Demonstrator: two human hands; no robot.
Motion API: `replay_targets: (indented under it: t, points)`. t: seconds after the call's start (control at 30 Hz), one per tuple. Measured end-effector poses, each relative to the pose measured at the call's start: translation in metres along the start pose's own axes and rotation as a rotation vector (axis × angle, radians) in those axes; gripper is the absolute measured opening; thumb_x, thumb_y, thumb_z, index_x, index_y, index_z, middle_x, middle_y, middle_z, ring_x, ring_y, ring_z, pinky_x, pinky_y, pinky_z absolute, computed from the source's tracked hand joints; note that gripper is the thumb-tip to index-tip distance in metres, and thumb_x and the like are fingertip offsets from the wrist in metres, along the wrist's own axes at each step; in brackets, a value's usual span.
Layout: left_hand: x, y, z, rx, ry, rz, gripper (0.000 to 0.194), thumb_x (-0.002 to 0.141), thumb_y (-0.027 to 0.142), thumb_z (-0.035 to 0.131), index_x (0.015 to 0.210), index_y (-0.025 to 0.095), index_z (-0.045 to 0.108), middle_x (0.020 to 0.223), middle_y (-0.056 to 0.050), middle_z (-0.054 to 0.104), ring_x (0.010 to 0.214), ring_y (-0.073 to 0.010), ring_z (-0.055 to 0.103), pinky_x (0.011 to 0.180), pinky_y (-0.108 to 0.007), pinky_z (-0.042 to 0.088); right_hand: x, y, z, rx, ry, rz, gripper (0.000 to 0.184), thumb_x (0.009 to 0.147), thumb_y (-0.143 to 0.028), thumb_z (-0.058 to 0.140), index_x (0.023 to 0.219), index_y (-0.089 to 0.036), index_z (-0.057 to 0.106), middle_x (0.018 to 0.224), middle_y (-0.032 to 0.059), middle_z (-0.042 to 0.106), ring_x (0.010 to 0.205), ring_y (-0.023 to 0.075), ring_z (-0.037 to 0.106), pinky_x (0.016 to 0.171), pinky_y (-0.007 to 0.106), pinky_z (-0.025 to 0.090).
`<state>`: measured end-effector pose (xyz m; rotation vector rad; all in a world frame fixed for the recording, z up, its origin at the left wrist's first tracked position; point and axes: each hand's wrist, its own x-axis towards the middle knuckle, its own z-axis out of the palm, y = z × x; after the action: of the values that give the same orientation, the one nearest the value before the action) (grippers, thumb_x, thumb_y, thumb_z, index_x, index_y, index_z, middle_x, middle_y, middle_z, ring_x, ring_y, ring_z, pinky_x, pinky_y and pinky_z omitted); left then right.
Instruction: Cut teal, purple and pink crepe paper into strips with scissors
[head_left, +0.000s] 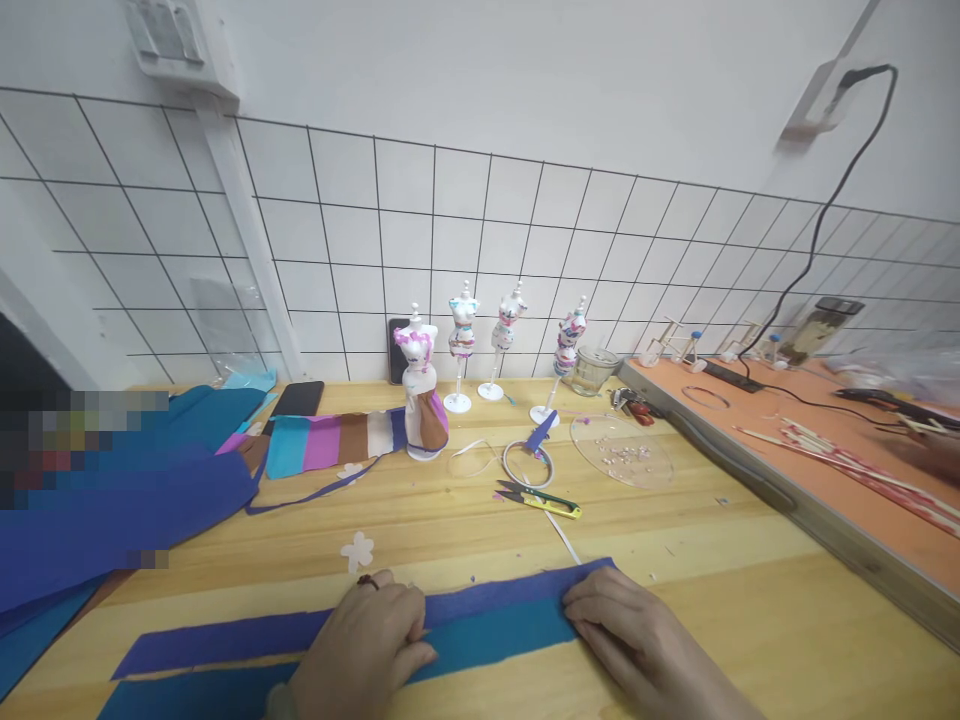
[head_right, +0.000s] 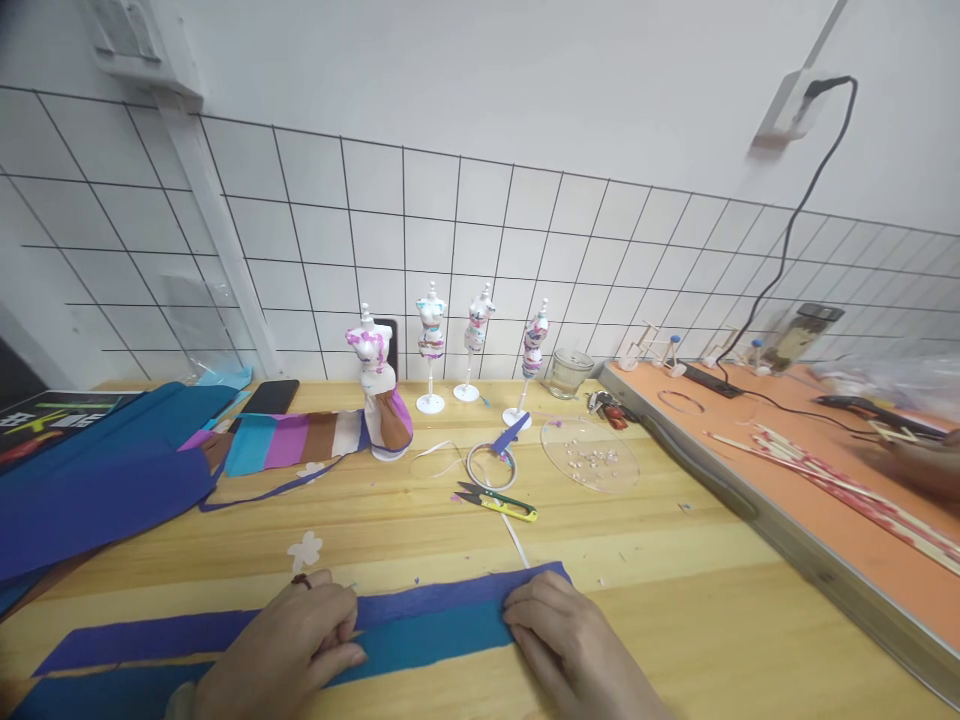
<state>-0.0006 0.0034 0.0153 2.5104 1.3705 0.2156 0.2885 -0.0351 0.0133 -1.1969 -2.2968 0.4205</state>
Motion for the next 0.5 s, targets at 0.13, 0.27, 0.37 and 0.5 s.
replay_targets:
  t: [0.13,0.27,0.37,0.5]
  points:
    - [-0.004,-0.008,0.015,0.233,0.224,0.277,0.016,0.078,0.013,0.057,0.065,0.02,0.05,0.065,0.003,0.056,0.071,-0.0171,0.05,0.064,-0.028,0.033,0.0,0.001,0.0,-0.003,0.002,-0.001,0.022,0.088,-0.011,0.044,0.098,-0.022,0.06,0.088,0.0061,0.065,0.083,0.0186,0.059,0.07,0.031,0.049]
    - [-0.01,-0.008,0.02,0.318,0.345,0.42,0.022,0.079,0.004,0.047,0.064,0.02,0.049,0.065,0.001,0.052,0.07,-0.0177,0.046,0.069,-0.03,0.034,-0.001,0.003,0.001,-0.01,-0.005,-0.013,0.022,0.088,-0.01,0.044,0.099,-0.021,0.059,0.089,0.0065,0.065,0.083,0.0183,0.059,0.07,0.031,0.049]
    - [-0.011,-0.008,0.017,0.315,0.345,0.448,0.025,0.081,0.004,0.043,0.063,0.02,0.049,0.065,0.0,0.051,0.068,-0.0171,0.044,0.067,-0.029,0.034,0.0,0.004,0.002,-0.002,0.001,-0.027,0.022,0.088,-0.01,0.044,0.099,-0.022,0.059,0.088,0.0069,0.065,0.082,0.0184,0.059,0.07,0.031,0.049]
    - [-0.006,-0.011,0.011,0.283,0.296,0.4,0.022,0.084,0.013,0.047,0.064,0.02,0.051,0.063,0.001,0.051,0.066,-0.0168,0.047,0.061,-0.029,0.034,0.0,0.003,0.002,0.004,0.01,-0.024,0.021,0.088,-0.01,0.044,0.098,-0.022,0.06,0.088,0.0066,0.065,0.082,0.0183,0.059,0.069,0.03,0.05]
